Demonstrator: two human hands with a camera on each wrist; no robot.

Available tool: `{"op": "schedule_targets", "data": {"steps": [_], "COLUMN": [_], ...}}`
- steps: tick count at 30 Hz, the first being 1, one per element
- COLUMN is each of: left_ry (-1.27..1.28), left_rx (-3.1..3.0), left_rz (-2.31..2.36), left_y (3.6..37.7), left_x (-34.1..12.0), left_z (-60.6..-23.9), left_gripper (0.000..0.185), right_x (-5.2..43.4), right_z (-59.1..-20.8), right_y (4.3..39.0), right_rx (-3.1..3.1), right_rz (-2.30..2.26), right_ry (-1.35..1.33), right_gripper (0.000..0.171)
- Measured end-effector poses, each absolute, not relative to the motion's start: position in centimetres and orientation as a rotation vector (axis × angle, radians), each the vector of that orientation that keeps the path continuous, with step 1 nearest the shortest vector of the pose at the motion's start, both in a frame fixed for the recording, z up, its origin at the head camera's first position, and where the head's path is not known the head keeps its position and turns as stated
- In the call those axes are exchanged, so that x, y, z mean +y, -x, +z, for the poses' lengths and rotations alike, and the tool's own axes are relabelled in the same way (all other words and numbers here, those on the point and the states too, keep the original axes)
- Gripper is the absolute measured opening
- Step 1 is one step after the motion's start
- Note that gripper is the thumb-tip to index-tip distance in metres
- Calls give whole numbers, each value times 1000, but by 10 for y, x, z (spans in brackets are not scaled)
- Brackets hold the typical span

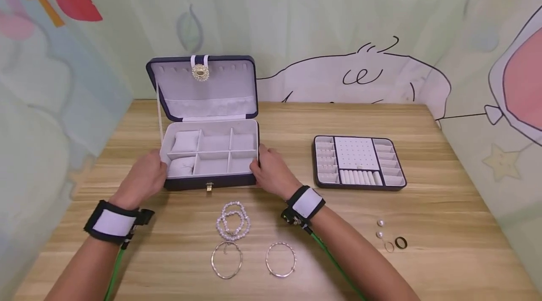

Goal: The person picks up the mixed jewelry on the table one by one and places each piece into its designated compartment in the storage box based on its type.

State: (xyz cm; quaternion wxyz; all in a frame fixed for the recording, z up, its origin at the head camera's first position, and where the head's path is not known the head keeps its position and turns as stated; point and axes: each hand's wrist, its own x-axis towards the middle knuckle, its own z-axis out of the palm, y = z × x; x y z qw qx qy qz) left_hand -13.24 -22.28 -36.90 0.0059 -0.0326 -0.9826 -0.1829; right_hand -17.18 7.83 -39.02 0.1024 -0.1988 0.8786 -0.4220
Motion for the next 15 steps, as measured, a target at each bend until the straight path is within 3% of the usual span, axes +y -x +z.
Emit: {"op": "schedule_targets", "data": {"steps": [9, 15], "left_ry": [-14, -166], "left_rx": [-3128, -2925], "left_rz": [-577, -463], "left_y": [137, 134], "left_x": [-227, -212], "left_z": [-372, -369], "left_gripper": [26, 32], "right_x": [72, 92], "right_z": [-389, -375], "right_y": [169, 159], "right_rx": [2585, 2728], "right_rz": [-1233, -1017], "right_ry": [573, 503], "right_gripper": [38, 60]}}
